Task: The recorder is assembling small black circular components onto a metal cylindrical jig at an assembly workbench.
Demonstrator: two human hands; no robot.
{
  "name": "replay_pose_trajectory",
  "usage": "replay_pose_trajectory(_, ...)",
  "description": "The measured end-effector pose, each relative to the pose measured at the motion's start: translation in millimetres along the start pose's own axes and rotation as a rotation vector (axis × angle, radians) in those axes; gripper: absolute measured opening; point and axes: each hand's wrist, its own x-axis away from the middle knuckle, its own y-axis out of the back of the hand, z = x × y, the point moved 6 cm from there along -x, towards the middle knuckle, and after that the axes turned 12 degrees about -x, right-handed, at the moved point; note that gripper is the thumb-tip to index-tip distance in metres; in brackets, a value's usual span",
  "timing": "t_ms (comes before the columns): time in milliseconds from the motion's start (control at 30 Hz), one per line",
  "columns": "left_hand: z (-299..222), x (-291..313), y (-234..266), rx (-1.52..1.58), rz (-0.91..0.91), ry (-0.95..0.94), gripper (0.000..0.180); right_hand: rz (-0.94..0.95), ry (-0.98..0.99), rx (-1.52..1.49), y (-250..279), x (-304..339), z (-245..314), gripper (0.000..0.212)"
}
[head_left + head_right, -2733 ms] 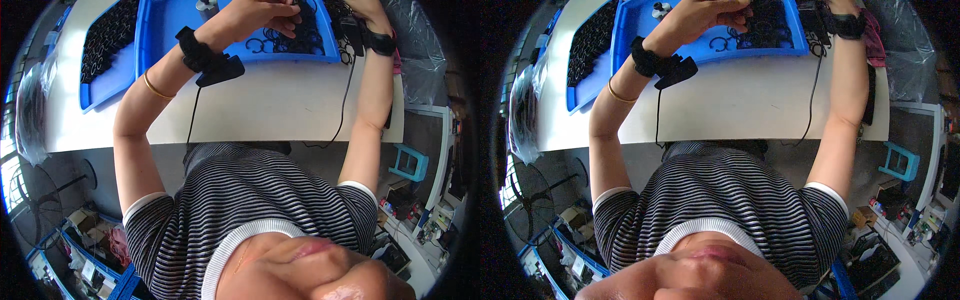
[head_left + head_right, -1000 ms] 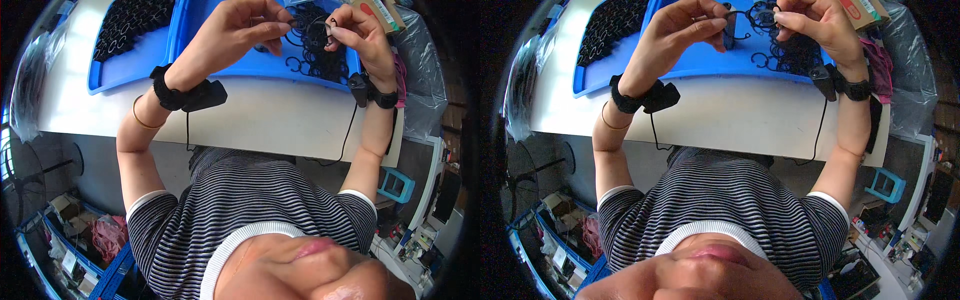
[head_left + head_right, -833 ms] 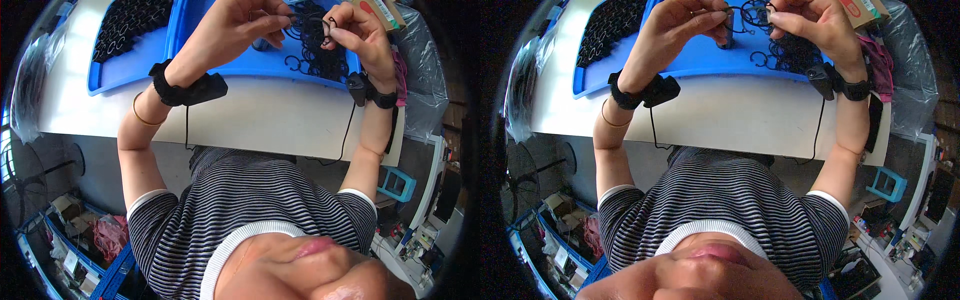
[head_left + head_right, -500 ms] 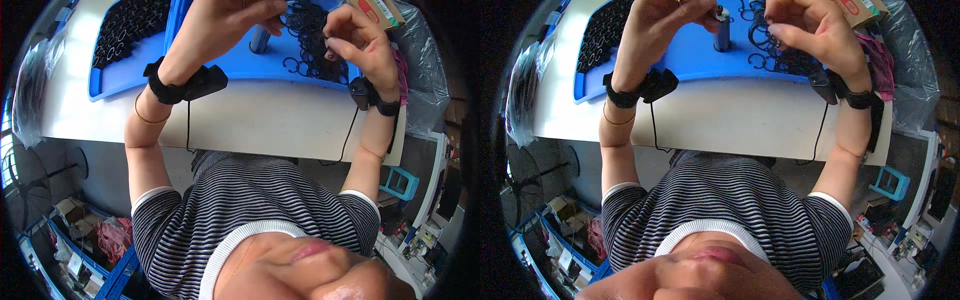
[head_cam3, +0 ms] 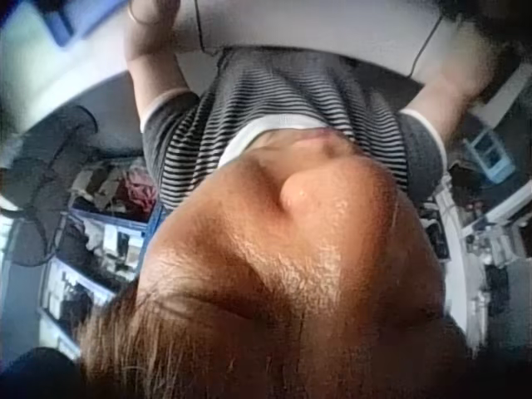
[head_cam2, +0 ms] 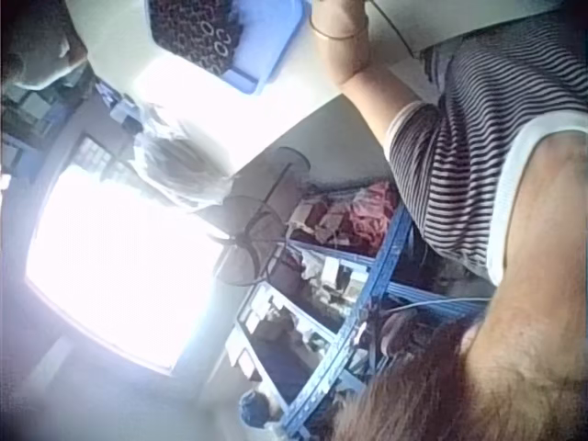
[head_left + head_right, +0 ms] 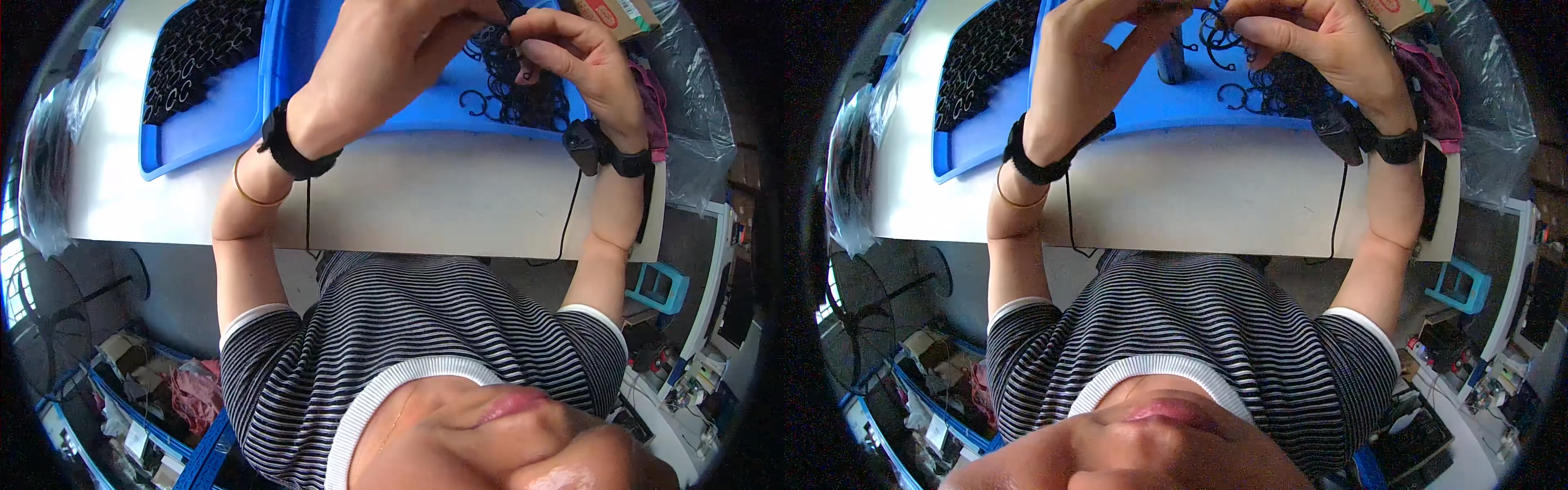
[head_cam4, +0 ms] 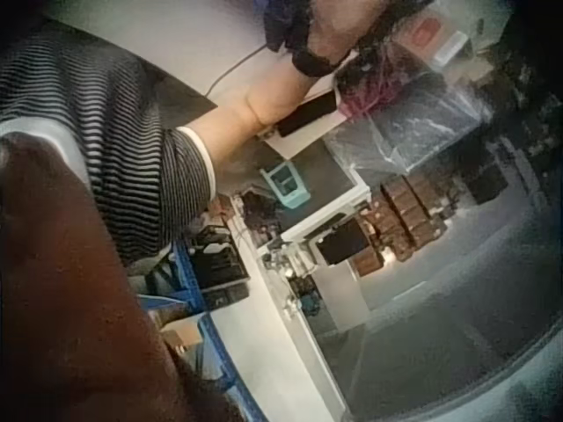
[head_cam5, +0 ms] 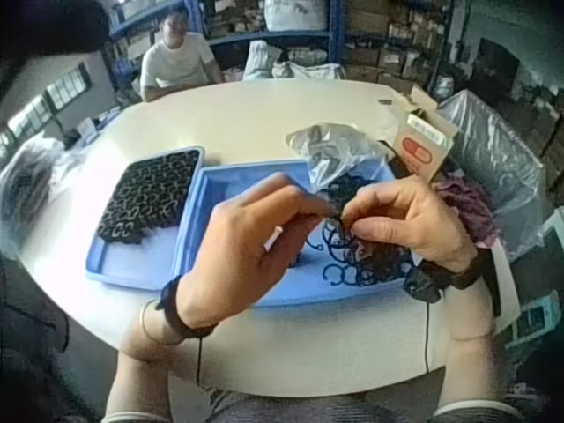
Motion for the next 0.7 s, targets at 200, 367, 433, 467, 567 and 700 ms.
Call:
replay_pose_trajectory(200, 4, 3, -10, 0.079, 0.041, 0.026, 0.022, 0.088, 0.1, 0.125, 14, -4, -19, 0.028)
replay_pose_trajectory(367, 2, 0, -9, 0.188, 0.125, -0.121, 0.037, 0.107, 0.043, 0.111, 22, -8, -21, 0.026)
replay_pose_trajectory(433, 5, -2, -11, 0.16, 0.17, -0.138, 0.042, 0.122, 0.047, 0.109, 19, -10, -22, 0.026)
replay_pose_trajectory(467, 4, -4, -8, 0.129, 0.124, -0.2, 0.044, 0.094, 0.072, 0.105, 18, -11, -22, 0.025)
replay_pose_trajectory(567, 12, -6, 0, 0.103, 0.108, -0.147, 0.051, 0.027, 0.106, 0.143, 21, -9, -20, 0.024)
replay_pose_trajectory(700, 33, -10, 14, -0.005, 0.167, -0.064, 0.06, -0.002, 0.061, 0.134, 35, -8, -14, 0.022)
